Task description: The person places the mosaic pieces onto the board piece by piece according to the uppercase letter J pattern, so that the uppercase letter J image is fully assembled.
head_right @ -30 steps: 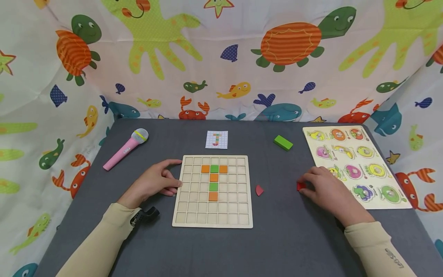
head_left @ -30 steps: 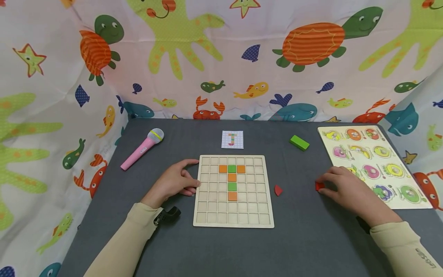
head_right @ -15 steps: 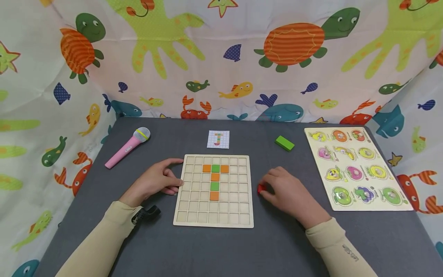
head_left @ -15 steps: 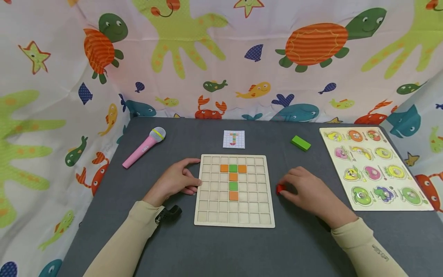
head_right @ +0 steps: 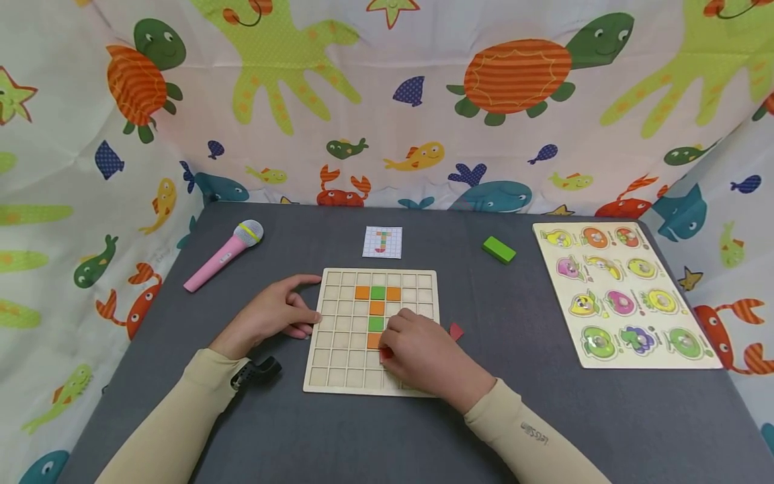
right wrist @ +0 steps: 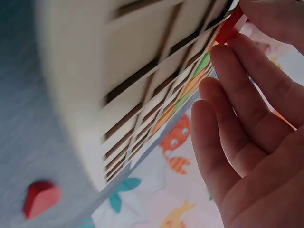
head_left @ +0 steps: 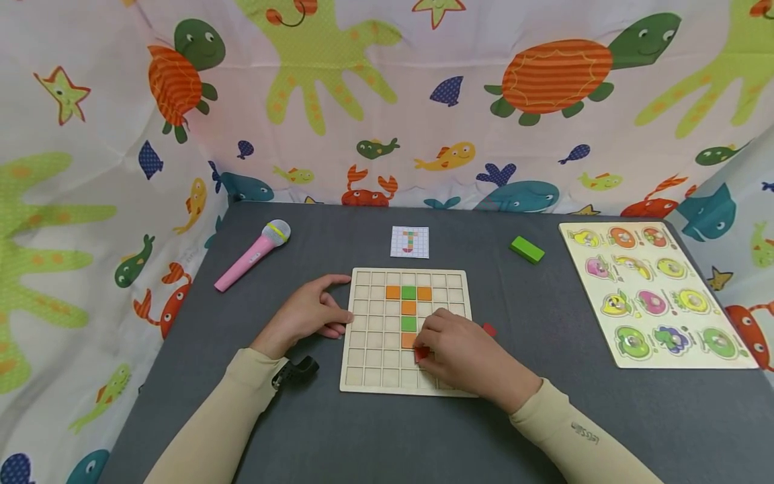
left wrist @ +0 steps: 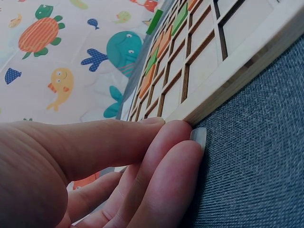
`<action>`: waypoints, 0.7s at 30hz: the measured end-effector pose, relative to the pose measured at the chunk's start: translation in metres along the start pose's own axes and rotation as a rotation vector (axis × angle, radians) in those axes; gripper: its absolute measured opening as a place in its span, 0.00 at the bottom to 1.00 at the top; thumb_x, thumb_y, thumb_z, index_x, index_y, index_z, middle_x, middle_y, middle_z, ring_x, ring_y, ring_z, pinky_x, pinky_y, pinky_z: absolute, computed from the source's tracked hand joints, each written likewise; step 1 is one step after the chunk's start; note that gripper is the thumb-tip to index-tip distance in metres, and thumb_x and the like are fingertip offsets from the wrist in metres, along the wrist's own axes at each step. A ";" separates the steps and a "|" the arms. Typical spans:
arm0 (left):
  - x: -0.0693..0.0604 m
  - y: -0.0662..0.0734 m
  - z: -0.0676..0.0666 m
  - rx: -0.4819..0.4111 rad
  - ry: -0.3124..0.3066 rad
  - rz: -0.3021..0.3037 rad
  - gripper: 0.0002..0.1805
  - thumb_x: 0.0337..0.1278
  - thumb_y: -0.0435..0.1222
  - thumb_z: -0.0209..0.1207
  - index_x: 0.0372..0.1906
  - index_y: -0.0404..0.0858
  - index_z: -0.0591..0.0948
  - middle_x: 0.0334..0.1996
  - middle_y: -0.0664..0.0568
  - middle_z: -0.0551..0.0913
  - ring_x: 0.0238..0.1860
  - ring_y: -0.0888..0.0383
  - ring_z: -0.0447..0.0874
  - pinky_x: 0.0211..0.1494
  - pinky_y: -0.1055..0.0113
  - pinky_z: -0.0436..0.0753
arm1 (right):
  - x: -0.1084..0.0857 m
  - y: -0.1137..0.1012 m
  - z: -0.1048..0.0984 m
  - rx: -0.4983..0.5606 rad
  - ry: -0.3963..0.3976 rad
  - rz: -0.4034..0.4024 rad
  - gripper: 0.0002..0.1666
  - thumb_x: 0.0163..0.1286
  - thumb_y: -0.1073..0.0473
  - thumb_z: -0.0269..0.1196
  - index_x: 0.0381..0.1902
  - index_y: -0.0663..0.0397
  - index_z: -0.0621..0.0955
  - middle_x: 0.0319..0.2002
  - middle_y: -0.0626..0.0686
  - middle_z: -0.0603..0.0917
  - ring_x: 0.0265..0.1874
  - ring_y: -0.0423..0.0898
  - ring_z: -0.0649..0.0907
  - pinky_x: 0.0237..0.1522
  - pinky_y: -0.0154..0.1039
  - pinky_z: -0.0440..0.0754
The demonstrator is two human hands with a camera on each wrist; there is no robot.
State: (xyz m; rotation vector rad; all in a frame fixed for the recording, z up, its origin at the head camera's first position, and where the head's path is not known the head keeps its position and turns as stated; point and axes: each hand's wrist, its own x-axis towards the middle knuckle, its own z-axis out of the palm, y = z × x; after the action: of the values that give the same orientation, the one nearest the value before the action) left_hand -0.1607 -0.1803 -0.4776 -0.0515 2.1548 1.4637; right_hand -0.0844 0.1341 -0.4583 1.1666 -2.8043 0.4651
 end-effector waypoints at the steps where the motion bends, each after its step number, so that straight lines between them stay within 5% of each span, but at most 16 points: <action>1: 0.000 0.000 0.000 -0.001 0.001 -0.001 0.45 0.58 0.32 0.78 0.79 0.49 0.71 0.34 0.42 0.87 0.26 0.53 0.92 0.36 0.56 0.95 | 0.002 -0.003 0.001 -0.002 0.006 -0.009 0.05 0.64 0.59 0.77 0.35 0.44 0.90 0.35 0.42 0.85 0.40 0.41 0.79 0.42 0.36 0.85; 21: 0.000 0.000 -0.001 -0.005 -0.003 -0.003 0.45 0.58 0.32 0.78 0.79 0.48 0.71 0.34 0.42 0.88 0.26 0.53 0.92 0.35 0.57 0.95 | 0.016 -0.016 0.007 -0.087 -0.031 -0.024 0.05 0.64 0.55 0.77 0.37 0.44 0.90 0.34 0.43 0.83 0.37 0.41 0.76 0.40 0.36 0.84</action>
State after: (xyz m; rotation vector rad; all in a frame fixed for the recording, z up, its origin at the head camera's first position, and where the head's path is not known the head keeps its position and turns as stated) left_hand -0.1608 -0.1810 -0.4777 -0.0545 2.1475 1.4669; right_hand -0.0836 0.1104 -0.4580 1.1987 -2.8012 0.3228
